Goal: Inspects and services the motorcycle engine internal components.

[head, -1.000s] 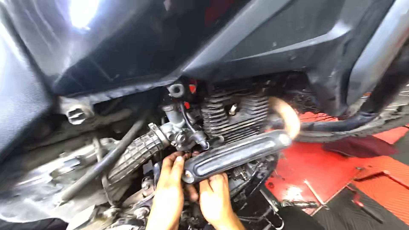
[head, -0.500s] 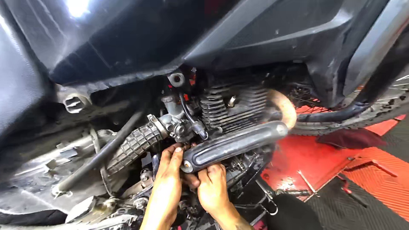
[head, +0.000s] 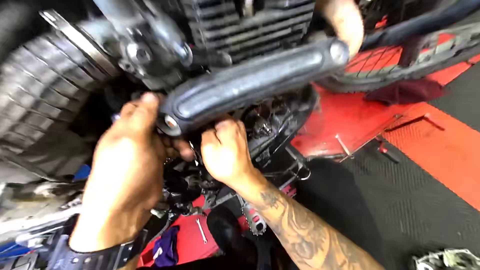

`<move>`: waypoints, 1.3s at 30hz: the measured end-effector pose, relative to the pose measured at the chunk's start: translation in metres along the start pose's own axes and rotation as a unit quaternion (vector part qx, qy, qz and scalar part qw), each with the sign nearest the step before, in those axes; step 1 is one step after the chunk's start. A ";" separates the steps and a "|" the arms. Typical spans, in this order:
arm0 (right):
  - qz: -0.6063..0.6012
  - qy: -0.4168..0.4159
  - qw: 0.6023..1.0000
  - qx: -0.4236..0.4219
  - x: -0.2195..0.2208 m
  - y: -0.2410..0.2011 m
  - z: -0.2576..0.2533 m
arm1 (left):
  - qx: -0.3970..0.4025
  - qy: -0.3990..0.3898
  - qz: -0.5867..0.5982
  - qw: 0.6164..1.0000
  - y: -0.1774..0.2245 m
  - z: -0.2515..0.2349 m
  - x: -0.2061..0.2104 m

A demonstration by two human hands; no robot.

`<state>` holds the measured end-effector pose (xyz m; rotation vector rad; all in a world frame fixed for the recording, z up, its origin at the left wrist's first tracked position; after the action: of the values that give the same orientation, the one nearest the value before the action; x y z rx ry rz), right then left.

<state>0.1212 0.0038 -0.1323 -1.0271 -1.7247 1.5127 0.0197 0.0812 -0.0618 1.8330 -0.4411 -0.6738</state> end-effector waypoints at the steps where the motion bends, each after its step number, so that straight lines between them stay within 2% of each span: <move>1: 0.001 -0.005 1.000 -0.005 0.002 0.000 -0.003 | 0.011 -0.008 0.006 1.000 -0.002 -0.005 0.000; 6: 0.010 -0.002 1.000 -0.016 0.004 -0.002 -0.002 | 0.046 -0.085 0.049 0.994 -0.015 0.001 -0.016; 11: -0.015 0.017 1.000 -0.014 0.002 -0.001 -0.003 | 0.062 -0.054 -0.009 0.997 -0.009 -0.002 -0.008; 16: -0.022 0.001 1.000 -0.017 0.007 -0.002 0.000 | 0.057 -0.063 0.014 0.996 -0.015 -0.002 -0.012; 22: -0.035 0.008 0.999 -0.012 0.000 -0.004 -0.001 | 0.031 -0.012 0.004 0.999 -0.012 -0.001 -0.006; 30: -0.031 0.002 0.999 -0.022 0.003 -0.003 0.001 | 0.036 -0.037 0.025 0.998 -0.016 -0.005 -0.010; 35: -0.008 0.004 1.000 -0.029 0.003 0.000 -0.003 | 0.019 -0.020 0.006 1.000 -0.013 0.000 -0.006; 39: -0.008 0.005 0.999 -0.033 0.005 -0.002 -0.001 | 0.043 -0.041 0.028 0.998 -0.017 -0.003 -0.011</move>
<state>0.1192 0.0080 -0.1309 -1.0492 -1.7829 1.4459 0.0130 0.0963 -0.0745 1.8705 -0.5815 -0.7027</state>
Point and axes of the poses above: each hand's wrist, its own z-axis away from the middle knuckle, its own x-axis out of the palm, y = z × x, the point moved 6 cm from there along -z, towards the middle knuckle, and after that the axes turned 14 degrees about x, right-handed, at the moved point
